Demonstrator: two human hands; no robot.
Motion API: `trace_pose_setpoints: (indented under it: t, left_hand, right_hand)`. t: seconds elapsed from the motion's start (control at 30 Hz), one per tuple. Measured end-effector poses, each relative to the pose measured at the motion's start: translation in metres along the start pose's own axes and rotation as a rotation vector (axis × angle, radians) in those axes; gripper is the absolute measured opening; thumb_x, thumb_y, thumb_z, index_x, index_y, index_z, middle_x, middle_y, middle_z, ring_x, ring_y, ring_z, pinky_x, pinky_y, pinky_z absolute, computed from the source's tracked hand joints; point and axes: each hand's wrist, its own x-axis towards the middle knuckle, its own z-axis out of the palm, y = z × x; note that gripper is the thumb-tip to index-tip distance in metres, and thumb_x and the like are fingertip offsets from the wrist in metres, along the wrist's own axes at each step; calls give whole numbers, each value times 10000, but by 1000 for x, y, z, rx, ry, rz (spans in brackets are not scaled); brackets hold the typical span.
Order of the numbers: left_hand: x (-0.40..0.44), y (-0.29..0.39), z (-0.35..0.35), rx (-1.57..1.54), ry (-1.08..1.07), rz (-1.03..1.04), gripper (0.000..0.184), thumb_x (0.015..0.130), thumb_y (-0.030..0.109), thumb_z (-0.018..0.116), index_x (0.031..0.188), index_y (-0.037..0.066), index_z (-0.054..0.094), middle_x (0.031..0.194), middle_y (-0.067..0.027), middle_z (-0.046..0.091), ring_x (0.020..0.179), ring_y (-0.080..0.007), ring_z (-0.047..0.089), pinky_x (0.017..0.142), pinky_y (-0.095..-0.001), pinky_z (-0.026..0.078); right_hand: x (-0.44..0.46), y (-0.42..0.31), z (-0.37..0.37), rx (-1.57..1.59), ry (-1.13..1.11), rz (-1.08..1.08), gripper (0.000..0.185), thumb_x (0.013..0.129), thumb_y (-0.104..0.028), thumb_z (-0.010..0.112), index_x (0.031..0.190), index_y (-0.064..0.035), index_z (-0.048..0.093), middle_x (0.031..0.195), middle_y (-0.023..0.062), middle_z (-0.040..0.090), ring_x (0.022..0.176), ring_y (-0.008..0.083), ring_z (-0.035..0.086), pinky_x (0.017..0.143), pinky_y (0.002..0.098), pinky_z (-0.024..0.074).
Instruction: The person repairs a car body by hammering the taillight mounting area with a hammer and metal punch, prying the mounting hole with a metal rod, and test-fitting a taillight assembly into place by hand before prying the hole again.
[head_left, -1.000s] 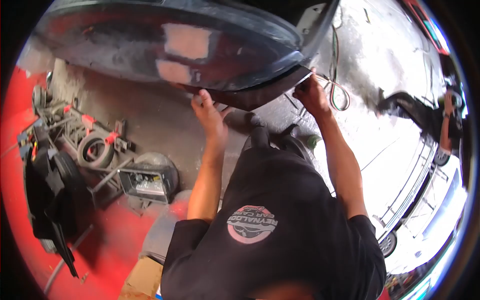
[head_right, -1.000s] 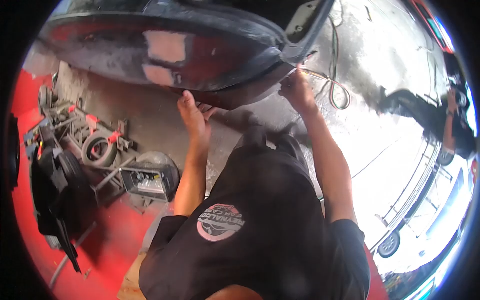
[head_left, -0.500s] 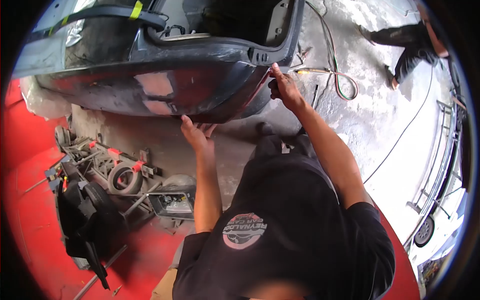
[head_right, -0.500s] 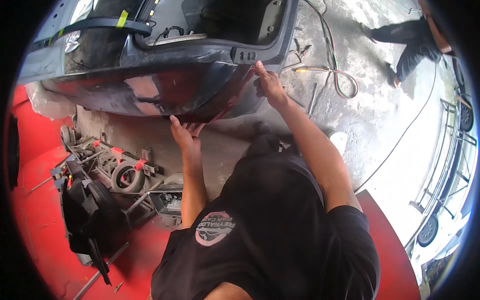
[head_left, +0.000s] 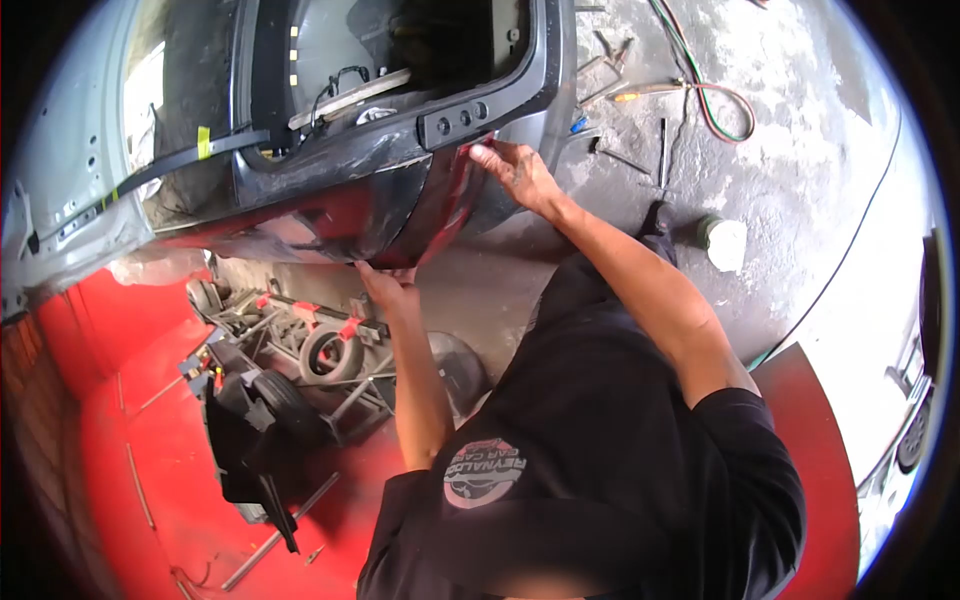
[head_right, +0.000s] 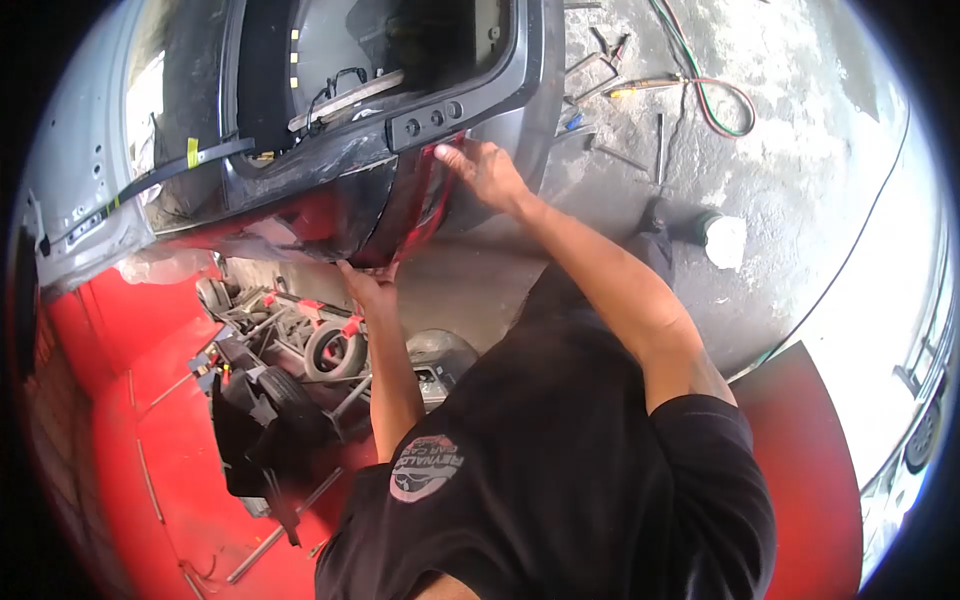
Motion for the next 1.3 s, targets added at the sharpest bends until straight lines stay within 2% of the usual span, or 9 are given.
trace_pose_setpoints:
  t: [0.1,0.13,0.33,0.43,0.53,0.63,0.93,1.13,1.3]
  left_hand:
    - [6,2,-5,-6,-9,-39,679,1031,587,436,1539,148,331,1519,-177,407,1362,-386,467,1075,-635,460]
    - [3,5,0,10,-5,-39,673,1031,583,432,1537,149,338,1521,-176,411,1368,-385,466,1073,-637,463]
    - [-3,4,11,62,-76,93,682,993,587,455,1466,97,434,1423,-164,550,1255,-414,585,1030,-633,513]
    - [3,2,2,37,-114,111,649,991,570,453,1450,112,470,1439,-137,557,1274,-385,585,1034,-612,518]
    - [-5,7,12,66,-135,104,638,1001,566,445,1468,132,459,1462,-114,538,1309,-365,557,1055,-597,502]
    - [0,10,4,100,-172,87,655,1013,564,449,1522,155,402,1534,-90,470,1381,-352,491,1099,-607,457]
    - [-10,13,26,140,-138,123,666,1019,588,436,1533,167,390,1525,-88,480,1362,-356,514,1096,-606,464]
    - [-11,11,29,118,-5,161,616,1019,557,443,1469,138,479,1450,-94,566,1299,-343,578,1036,-568,522]
    - [1,7,18,113,11,193,592,1037,503,399,1467,102,474,1444,-117,566,1298,-363,574,1056,-562,511]
  right_hand:
    - [-10,2,6,-27,56,-73,845,917,-525,723,1423,107,478,777,212,630,794,202,596,766,379,510]
    - [-6,5,14,18,130,-196,929,895,-508,754,1497,94,381,781,241,632,751,217,581,772,368,513]
    - [-6,24,13,137,84,-220,800,939,-389,733,1524,24,379,835,285,639,808,179,624,808,366,515]
    - [-6,28,17,135,66,-283,703,973,-317,700,1528,-19,387,861,300,632,821,109,432,811,367,517]
    - [-4,27,18,219,68,-336,636,979,-292,682,1494,-24,420,857,316,598,1014,497,335,789,368,514]
    - [-7,13,2,226,-68,-206,571,986,-258,673,1456,-17,459,896,321,601,932,528,590,789,380,517]
    - [5,19,7,243,-61,-369,533,963,-214,689,1417,-10,499,1026,290,658,982,477,643,810,436,527]
    - [0,10,0,-36,-132,-299,637,963,-238,681,1494,-20,406,1066,283,672,1008,477,637,826,480,519]
    - [6,22,11,26,-66,-419,674,982,-284,647,1532,-34,350,1038,291,663,974,487,637,802,493,515]
